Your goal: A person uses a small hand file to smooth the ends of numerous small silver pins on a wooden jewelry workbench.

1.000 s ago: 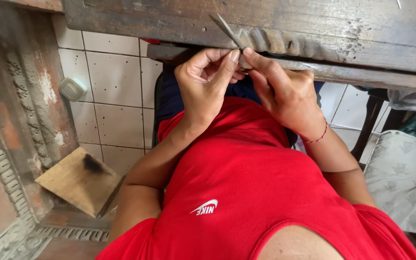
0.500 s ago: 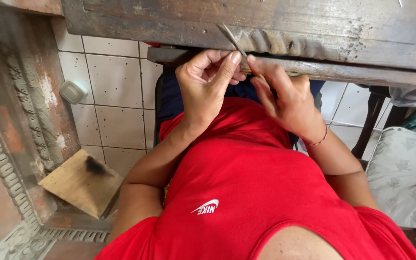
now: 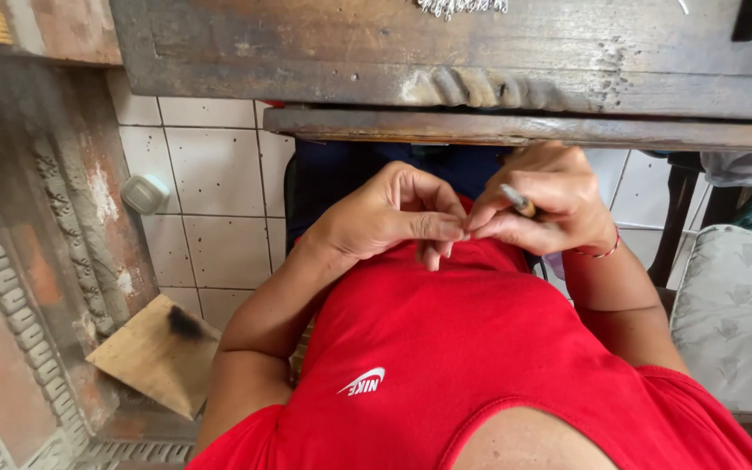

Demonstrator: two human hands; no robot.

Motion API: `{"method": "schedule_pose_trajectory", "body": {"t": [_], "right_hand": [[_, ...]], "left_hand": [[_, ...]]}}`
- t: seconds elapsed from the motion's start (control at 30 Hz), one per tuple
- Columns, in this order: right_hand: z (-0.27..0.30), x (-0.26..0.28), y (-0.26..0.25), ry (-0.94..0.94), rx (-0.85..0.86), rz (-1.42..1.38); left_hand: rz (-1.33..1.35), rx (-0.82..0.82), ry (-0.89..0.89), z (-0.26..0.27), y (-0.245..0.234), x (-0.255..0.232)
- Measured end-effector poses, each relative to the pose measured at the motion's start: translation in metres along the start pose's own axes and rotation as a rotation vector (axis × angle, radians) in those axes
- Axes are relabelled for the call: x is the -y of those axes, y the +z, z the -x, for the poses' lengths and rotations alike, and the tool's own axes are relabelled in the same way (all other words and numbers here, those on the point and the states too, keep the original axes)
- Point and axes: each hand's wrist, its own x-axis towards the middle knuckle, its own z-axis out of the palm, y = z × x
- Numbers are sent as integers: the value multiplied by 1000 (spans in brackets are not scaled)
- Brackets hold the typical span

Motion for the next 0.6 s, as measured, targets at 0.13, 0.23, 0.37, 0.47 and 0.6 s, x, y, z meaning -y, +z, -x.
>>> {"method": "schedule_pose_trajectory", "body": {"t": [0.13,0.23,0.37,0.47,0.6], "right_hand": [[10,2,0,67,-37,119],[7,-3,3,165,-105,290],[8,-17,13,217,-199,366],[7,-22,20,258,-233,367],[-1,-13,20,275,-261,394]], "left_hand": [[84,3,0,-5,-3,5],[-211,-199,251,-8,3,-7],[-760,-410,584,-8,6,-17],[-912,-503,736,-9,7,-17],[-823,-597,784,-13,7,-10]]}}
